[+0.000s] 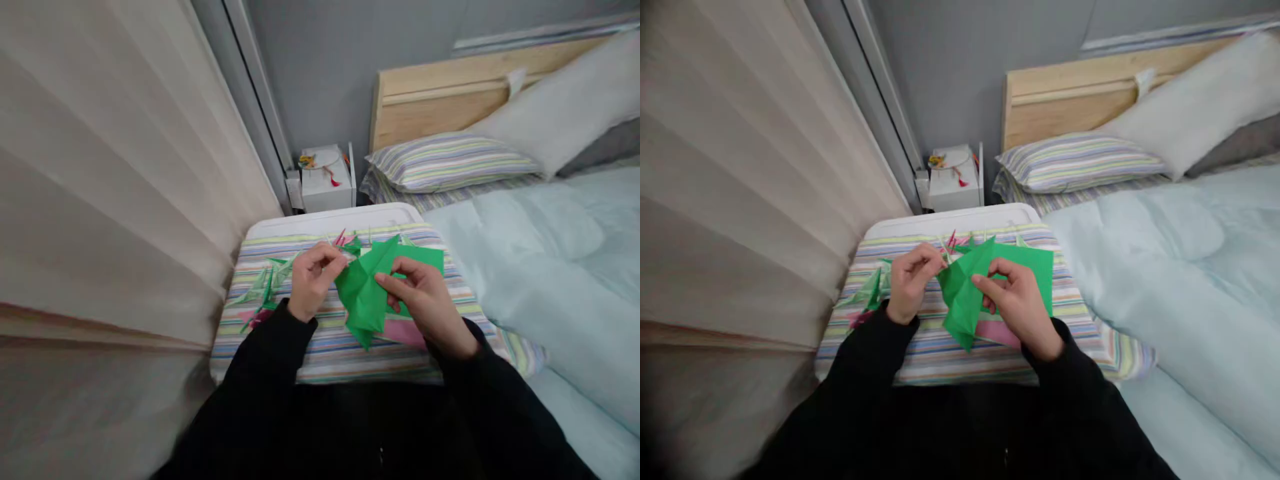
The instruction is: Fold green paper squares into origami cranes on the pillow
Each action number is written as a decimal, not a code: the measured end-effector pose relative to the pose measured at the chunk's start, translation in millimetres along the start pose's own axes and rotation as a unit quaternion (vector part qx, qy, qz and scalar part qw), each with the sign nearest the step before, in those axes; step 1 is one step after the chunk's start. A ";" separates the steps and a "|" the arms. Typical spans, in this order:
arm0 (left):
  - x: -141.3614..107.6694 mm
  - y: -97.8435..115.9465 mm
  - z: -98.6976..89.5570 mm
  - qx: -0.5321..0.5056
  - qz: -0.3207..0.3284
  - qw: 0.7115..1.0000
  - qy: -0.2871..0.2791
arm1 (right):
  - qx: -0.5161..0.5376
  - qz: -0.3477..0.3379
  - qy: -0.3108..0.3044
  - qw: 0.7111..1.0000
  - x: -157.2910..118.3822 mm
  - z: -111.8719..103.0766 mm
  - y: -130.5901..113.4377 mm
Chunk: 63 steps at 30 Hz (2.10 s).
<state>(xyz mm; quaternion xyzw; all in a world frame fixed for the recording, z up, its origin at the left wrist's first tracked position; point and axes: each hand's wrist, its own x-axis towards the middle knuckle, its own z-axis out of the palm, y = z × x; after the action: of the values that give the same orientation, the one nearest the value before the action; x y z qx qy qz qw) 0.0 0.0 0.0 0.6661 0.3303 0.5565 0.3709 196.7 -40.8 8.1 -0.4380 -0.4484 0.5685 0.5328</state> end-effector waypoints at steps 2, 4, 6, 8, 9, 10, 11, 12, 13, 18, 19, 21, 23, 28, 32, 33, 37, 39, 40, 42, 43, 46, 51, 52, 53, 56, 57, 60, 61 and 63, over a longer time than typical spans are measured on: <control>1.6 -1.6 0.2 0.002 0.033 0.999 0.040 | 0.012 -0.008 0.018 1.000 0.4 1.6 1.0; 2.3 -5.0 -0.7 -0.010 0.034 0.996 0.085 | 0.046 -0.014 0.053 0.997 1.9 3.2 0.8; 2.3 -9.5 -2.7 -0.057 0.005 0.986 0.158 | 0.107 -0.019 0.112 0.988 5.1 4.3 -1.6; 1.7 -12.1 -4.1 -0.106 -0.063 0.977 0.174 | 0.175 -0.015 0.163 0.971 9.5 5.1 -5.6; 1.5 -12.0 -4.1 -0.124 -0.113 0.976 0.138 | 0.207 -0.006 0.180 0.962 11.7 5.6 -7.8; 1.2 -10.8 -3.4 -0.139 -0.161 0.974 0.072 | 0.235 0.005 0.192 0.953 13.8 6.4 -9.6; 1.0 -8.8 -2.0 -0.148 -0.204 0.968 -0.004 | 0.259 0.019 0.195 0.946 15.5 7.8 -10.8; 0.7 -6.2 -0.1 -0.154 -0.240 0.955 -0.084 | 0.277 0.032 0.192 0.941 16.6 10.1 -11.1; 0.4 -3.6 2.1 -0.158 -0.260 0.942 -0.141 | 0.290 0.045 0.184 0.938 17.2 13.4 -10.3; -2.8 -2.7 11.7 -0.192 -0.254 0.940 -0.125 | 0.287 0.088 0.148 0.942 12.4 41.5 3.6; -3.5 -5.2 12.2 -0.181 -0.246 0.948 -0.093 | 0.285 0.096 0.147 0.942 10.7 47.2 6.5; -4.5 -11.1 12.0 -0.154 -0.237 0.958 -0.041 | 0.286 0.121 0.137 0.941 7.9 55.1 11.0; -4.7 -16.2 10.8 -0.136 -0.236 0.962 0.001 | 0.287 0.144 0.125 0.939 5.8 57.3 13.6; -1.5 -19.2 9.6 -0.134 -0.230 0.960 0.085 | 0.264 0.164 0.082 0.947 1.3 43.9 17.7; 0.6 -16.0 10.1 -0.145 -0.229 0.957 0.100 | 0.184 0.159 0.008 0.970 -3.4 31.4 25.1; 0.8 -15.5 10.1 -0.143 -0.227 0.959 0.096 | 0.154 0.153 -0.016 0.976 -4.5 29.6 27.6; 1.1 -14.8 10.4 -0.132 -0.208 0.966 0.073 | 0.055 0.093 -0.021 0.994 -6.9 26.1 37.0; 1.3 -13.9 11.5 -0.118 -0.207 0.970 0.051 | 0.041 0.035 0.058 0.997 -6.6 24.4 39.2; 1.3 -13.2 12.3 -0.112 -0.211 0.970 0.037 | 0.034 0.005 0.091 0.995 -6.1 23.2 39.4; 1.3 -11.6 14.3 -0.108 -0.220 0.969 0.011 | 0.005 -0.030 0.099 0.995 -4.1 20.2 39.1; 1.1 -11.1 15.2 -0.109 -0.223 0.969 0.002 | -0.007 -0.032 0.080 0.996 -2.6 18.6 38.8; -0.3 -11.7 17.0 -0.111 -0.226 0.968 -0.015 | -0.011 -0.011 0.029 0.999 2.4 14.7 39.2; -3.4 -14.3 16.9 -0.095 -0.222 0.970 -0.007 | 0.009 -0.004 0.057 0.998 7.6 11.5 44.6; -3.6 -13.2 16.8 -0.095 -0.217 0.971 0.007 | 0.014 0.001 0.058 0.998 7.9 11.2 45.7; -3.6 -11.5 16.7 -0.097 -0.211 0.972 0.021 | 0.023 0.009 0.056 0.998 8.2 10.8 46.7; -3.0 -6.4 16.3 -0.099 -0.193 0.975 0.047 | 0.057 0.029 0.045 0.997 8.3 9.3 48.4; -2.8 -5.8 16.2 -0.101 -0.190 0.976 0.044 | 0.066 0.033 0.043 0.996 8.2 8.6 48.5; -2.5 -8.0 15.6 -0.102 -0.194 0.976 0.013 | 0.079 0.039 0.039 0.995 7.9 6.7 48.6; -2.5 -9.4 15.3 -0.095 -0.198 0.976 0.005 | 0.080 0.041 0.039 0.995 7.8 6.2 48.7; -2.4 -11.5 14.9 -0.075 -0.204 0.976 -0.002 | 0.082 0.041 0.039 0.995 7.4 5.7 49.0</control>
<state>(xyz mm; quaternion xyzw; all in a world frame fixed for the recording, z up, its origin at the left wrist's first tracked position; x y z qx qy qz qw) 14.0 1.9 -12.7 0.5561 0.4160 0.4910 0.5259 180.3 -35.1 -38.7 -0.4333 -0.3609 0.6071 0.5598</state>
